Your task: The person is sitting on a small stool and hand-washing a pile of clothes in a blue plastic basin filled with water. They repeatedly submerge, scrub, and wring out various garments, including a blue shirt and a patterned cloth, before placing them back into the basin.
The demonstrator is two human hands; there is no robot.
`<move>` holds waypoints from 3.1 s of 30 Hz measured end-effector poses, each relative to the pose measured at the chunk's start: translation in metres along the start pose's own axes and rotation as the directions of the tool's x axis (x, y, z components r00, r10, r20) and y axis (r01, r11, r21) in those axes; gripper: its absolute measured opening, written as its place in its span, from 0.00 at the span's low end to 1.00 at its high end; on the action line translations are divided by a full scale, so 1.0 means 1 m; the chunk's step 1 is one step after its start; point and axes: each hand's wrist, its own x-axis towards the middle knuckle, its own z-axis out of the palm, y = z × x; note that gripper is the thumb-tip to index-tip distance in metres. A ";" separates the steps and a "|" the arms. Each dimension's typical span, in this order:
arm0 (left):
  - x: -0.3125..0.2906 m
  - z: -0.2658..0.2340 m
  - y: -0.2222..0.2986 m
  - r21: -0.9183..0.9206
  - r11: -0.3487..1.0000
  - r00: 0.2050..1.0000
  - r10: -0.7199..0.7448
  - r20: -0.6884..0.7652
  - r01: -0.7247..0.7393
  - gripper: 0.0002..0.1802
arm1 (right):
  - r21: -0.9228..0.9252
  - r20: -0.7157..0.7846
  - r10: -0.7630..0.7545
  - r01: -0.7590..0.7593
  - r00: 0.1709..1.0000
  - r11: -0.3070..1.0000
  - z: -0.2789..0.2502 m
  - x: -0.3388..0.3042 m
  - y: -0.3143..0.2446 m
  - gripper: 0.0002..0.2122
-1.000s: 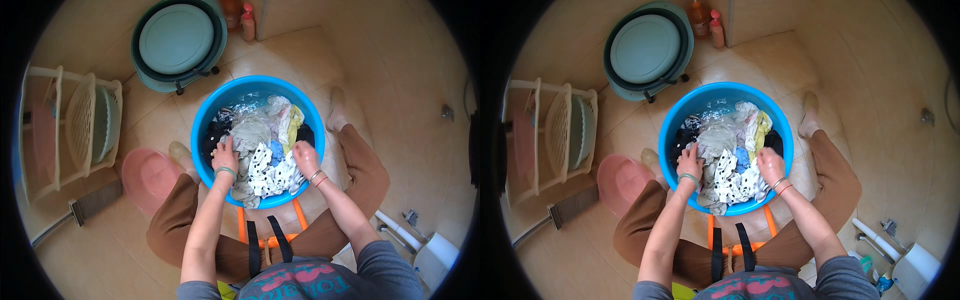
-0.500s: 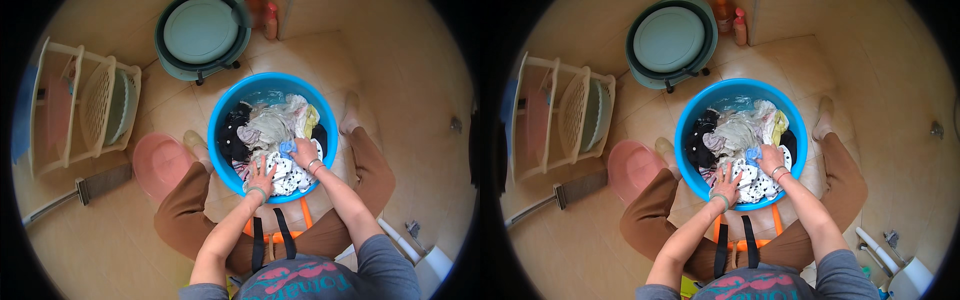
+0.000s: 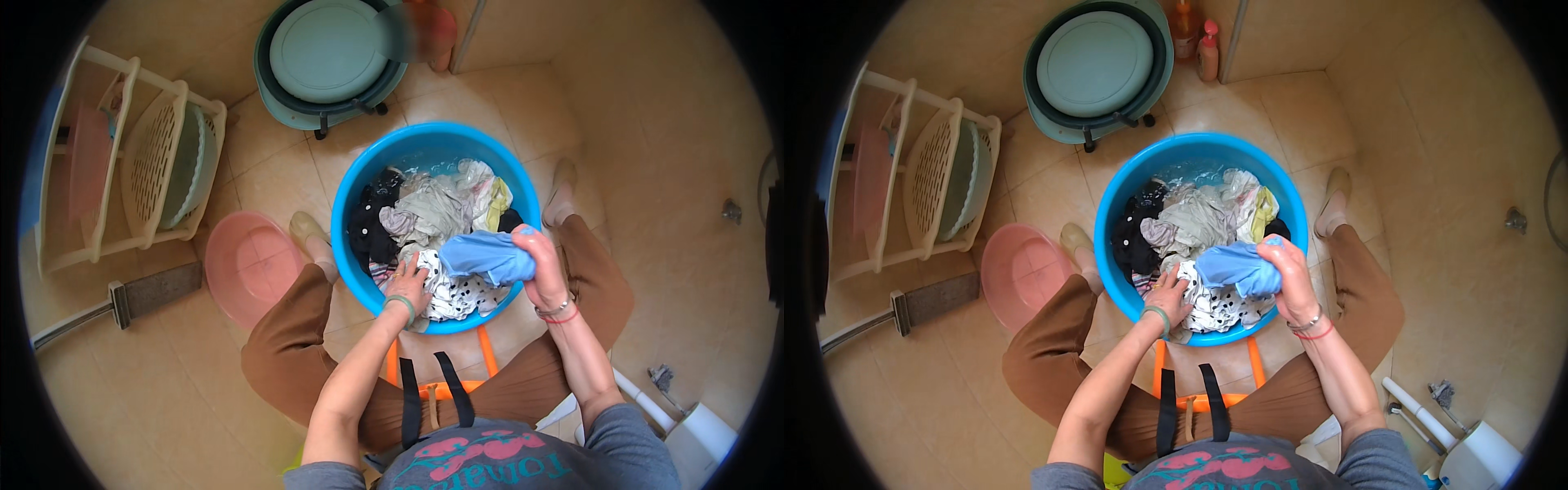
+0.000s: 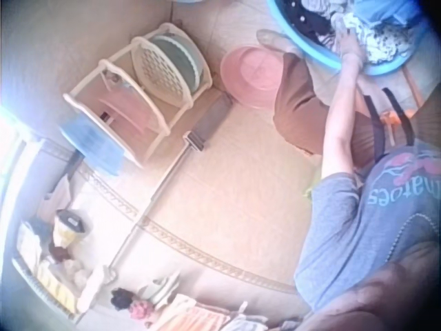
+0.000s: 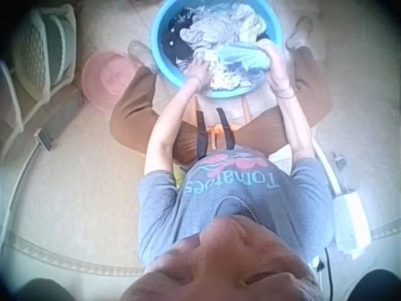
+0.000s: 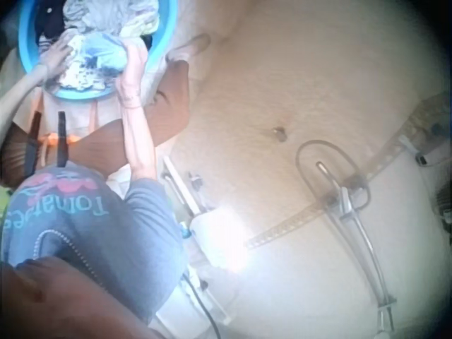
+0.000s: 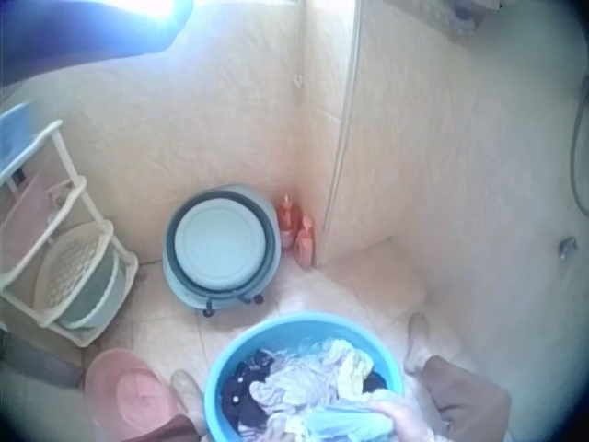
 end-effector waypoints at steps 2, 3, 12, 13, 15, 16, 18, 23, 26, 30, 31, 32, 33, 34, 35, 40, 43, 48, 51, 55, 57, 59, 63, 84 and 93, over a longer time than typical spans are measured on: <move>-0.007 -0.025 0.022 0.064 0.997 0.998 -0.055 0.040 0.052 0.31 | 0.135 0.031 0.008 -0.012 0.999 0.991 0.012 -0.017 -0.038 0.06; -0.013 -0.033 0.034 0.113 0.991 0.995 -0.061 -0.080 0.070 0.30 | 0.177 0.053 -0.003 -0.006 0.999 0.984 0.018 -0.023 -0.053 0.07; 0.002 -0.079 0.062 -0.943 0.218 0.968 0.086 -0.236 -0.250 0.14 | 0.329 0.158 0.051 -0.101 0.986 0.939 0.033 -0.031 -0.095 0.09; 0.003 -0.088 0.067 -0.924 0.281 0.966 0.051 -0.255 -0.259 0.12 | 0.384 0.167 0.100 -0.158 0.981 0.909 0.022 -0.021 -0.089 0.09; 0.008 -0.090 0.067 -0.848 0.402 0.917 -0.052 -0.397 -0.345 0.09 | 0.186 0.180 0.109 -0.142 0.978 0.972 -0.010 -0.002 -0.069 0.09; 0.012 -0.086 0.058 -0.861 0.379 0.904 -0.121 -0.411 -0.341 0.09 | 0.067 0.122 0.129 -0.138 0.984 0.988 -0.021 0.006 -0.058 0.11; 0.012 -0.093 0.064 -0.866 0.319 0.856 -0.227 -0.464 -0.385 0.08 | -0.164 0.051 0.134 -0.124 0.990 0.979 -0.047 0.017 -0.037 0.14; 0.005 -0.105 0.090 -0.796 0.321 0.711 -0.360 -0.604 -0.514 0.09 | -0.812 0.134 -0.094 0.164 0.986 0.559 -0.089 0.032 -0.002 0.12; -0.003 -0.119 0.111 -0.782 0.349 0.711 -0.334 -0.618 -0.516 0.09 | -0.853 0.170 -0.174 0.233 0.970 0.468 -0.097 0.028 -0.007 0.10; -0.024 -0.142 0.150 -0.762 0.318 0.756 -0.170 -0.632 -0.565 0.07 | -0.959 0.180 -0.351 0.244 0.919 0.147 -0.090 0.021 -0.014 0.16; -0.029 -0.146 0.156 -0.763 0.309 0.778 -0.102 -0.620 -0.567 0.07 | -0.944 0.217 -0.370 0.291 0.903 0.157 -0.081 0.018 -0.019 0.21; -0.033 -0.149 0.162 -0.767 0.297 0.797 -0.030 -0.603 -0.569 0.06 | -0.913 0.279 -0.392 0.368 0.877 0.174 -0.075 0.019 -0.018 0.21; -0.038 -0.151 0.168 -0.776 0.280 0.813 0.034 -0.581 -0.566 0.06 | -0.876 0.338 -0.415 0.443 0.845 0.189 -0.067 0.020 -0.016 0.22; -0.043 -0.158 0.173 -0.757 0.307 0.811 0.104 -0.576 -0.578 0.06 | -0.831 0.395 -0.438 0.518 0.807 0.204 -0.062 0.023 -0.014 0.23; -0.044 -0.166 0.174 -0.729 0.360 0.810 0.181 -0.558 -0.582 0.07 | -0.775 0.448 -0.432 0.581 0.783 0.249 -0.060 0.030 -0.010 0.19; -0.010 -0.167 0.113 -0.820 0.316 0.868 0.020 -0.497 -0.477 0.14 | -0.399 0.089 -0.298 0.309 0.950 0.864 -0.056 0.029 0.002 0.08; 0.024 -0.109 0.017 -0.796 0.550 0.839 -0.286 -0.464 -0.253 0.16 | -0.377 -0.043 -0.323 0.284 0.946 0.882 -0.034 0.022 0.010 0.08; 0.042 -0.041 -0.057 -0.690 0.708 0.600 -0.621 -0.504 0.153 0.34 | -0.975 0.201 -0.312 0.222 0.929 0.032 -0.054 0.049 0.064 0.13; 0.031 -0.016 -0.073 -0.680 0.712 0.607 -0.622 -0.494 0.176 0.47 | -0.920 0.171 -0.043 0.144 0.984 -0.365 -0.025 0.050 0.085 0.18; 0.031 -0.047 -0.053 -0.580 0.786 0.705 -0.535 -0.465 0.214 0.49 | -0.879 0.475 -0.231 0.450 0.849 -0.157 0.006 0.086 0.085 0.23; 0.035 -0.059 -0.072 -0.688 0.683 0.771 -0.568 -0.287 0.247 0.45 | -0.837 0.497 -0.198 0.527 0.845 0.148 0.032 0.118 0.099 0.28; 0.032 -0.056 -0.061 -0.699 0.698 0.756 -0.539 -0.370 0.155 0.28 | -0.838 0.491 -0.101 0.501 0.865 0.215 0.062 0.142 0.107 0.32; 0.020 -0.058 -0.005 -0.589 0.795 0.844 -0.208 -0.494 -0.148 0.18 | -0.824 0.385 0.083 0.301 0.919 0.481 0.082 0.181 0.127 0.43; 0.086 -0.081 -0.036 -0.657 0.747 0.867 -0.256 -0.427 -0.103 0.14 | -0.838 0.335 -0.292 0.425 0.896 0.343 0.001 0.072 0.139 0.14; 0.245 -0.085 -0.017 -0.457 0.887 0.873 -0.164 -0.459 -0.073 0.16 | -0.732 0.641 0.020 0.603 0.767 0.316 0.027 0.214 0.138 0.19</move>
